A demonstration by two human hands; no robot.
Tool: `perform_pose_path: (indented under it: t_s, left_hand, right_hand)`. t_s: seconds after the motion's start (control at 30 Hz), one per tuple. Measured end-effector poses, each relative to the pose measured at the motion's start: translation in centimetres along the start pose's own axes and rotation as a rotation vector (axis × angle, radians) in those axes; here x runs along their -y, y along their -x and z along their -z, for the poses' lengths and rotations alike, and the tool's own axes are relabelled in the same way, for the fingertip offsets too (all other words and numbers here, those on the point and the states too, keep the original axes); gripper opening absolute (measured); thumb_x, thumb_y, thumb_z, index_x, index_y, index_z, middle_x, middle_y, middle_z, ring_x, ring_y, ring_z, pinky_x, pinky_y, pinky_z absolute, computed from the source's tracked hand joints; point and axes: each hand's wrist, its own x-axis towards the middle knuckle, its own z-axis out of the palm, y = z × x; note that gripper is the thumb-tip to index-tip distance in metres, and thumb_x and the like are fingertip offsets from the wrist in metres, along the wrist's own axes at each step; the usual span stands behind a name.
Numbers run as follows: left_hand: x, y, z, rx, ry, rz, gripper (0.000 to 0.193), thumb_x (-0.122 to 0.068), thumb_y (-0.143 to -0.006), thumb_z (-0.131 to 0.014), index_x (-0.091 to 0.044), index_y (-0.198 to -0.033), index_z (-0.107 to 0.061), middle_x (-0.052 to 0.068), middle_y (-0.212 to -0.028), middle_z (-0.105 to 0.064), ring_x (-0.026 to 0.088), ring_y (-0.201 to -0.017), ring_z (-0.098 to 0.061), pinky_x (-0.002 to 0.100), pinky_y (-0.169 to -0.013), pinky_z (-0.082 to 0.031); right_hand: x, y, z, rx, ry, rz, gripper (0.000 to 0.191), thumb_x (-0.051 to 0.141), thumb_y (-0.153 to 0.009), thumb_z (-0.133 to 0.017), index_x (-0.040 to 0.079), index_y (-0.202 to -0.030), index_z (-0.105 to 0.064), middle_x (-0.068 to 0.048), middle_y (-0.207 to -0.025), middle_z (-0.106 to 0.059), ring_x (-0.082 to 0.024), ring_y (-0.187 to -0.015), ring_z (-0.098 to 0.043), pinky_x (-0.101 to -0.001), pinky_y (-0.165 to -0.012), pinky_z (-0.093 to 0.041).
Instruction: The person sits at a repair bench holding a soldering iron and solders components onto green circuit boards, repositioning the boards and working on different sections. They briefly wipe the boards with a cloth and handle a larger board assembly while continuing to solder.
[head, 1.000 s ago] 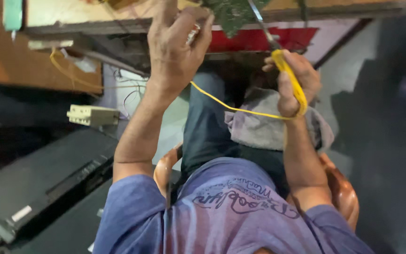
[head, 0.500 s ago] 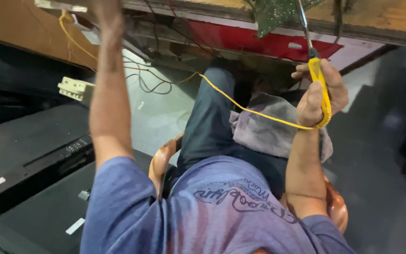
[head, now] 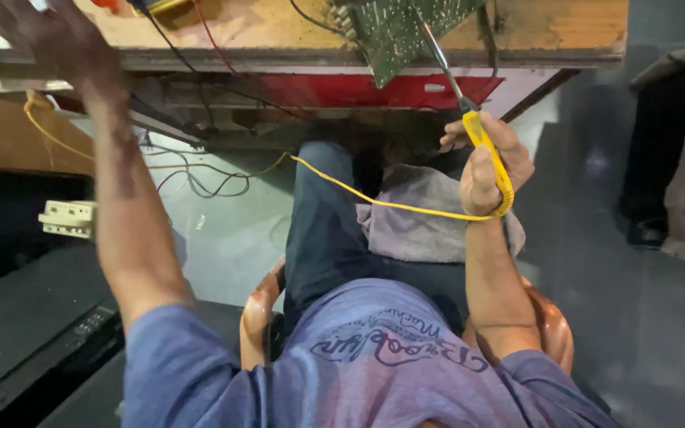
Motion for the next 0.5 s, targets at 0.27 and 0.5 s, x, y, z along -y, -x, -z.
perform_pose_path:
  t_s: [0.27, 0.5]
  left_hand:
    - [-19.7, 8.1, 3.9, 0.740, 1.447, 0.567, 0.015, -0.009, -0.112, -0.057, -0.001, -0.117, -0.068, 0.006, -0.107, -0.074, 0.016, -0.096, -0.073, 0.032, -0.088, -0.062]
    - [-24.2, 9.1, -2.6, 0.811, 2.007, 0.761, 0.013, -0.005, -0.109, -0.061, 0.000, -0.117, -0.069, 0.009, -0.115, -0.075, 0.021, -0.108, -0.072, 0.039, -0.096, -0.059]
  right_hand:
    - [-0.3, 0.5, -0.5, -0.017, -0.054, -0.049, 0.041, 0.019, -0.106, -0.062, -0.002, -0.141, -0.060, -0.028, -0.114, -0.071, -0.034, -0.089, -0.072, -0.0424, -0.080, -0.062]
    - [-0.2, 0.8, -0.6, -0.041, -0.068, -0.081, 0.042, 0.020, -0.105, -0.060, -0.002, -0.141, -0.059, -0.029, -0.114, -0.071, -0.032, -0.085, -0.072, -0.0407, -0.076, -0.062]
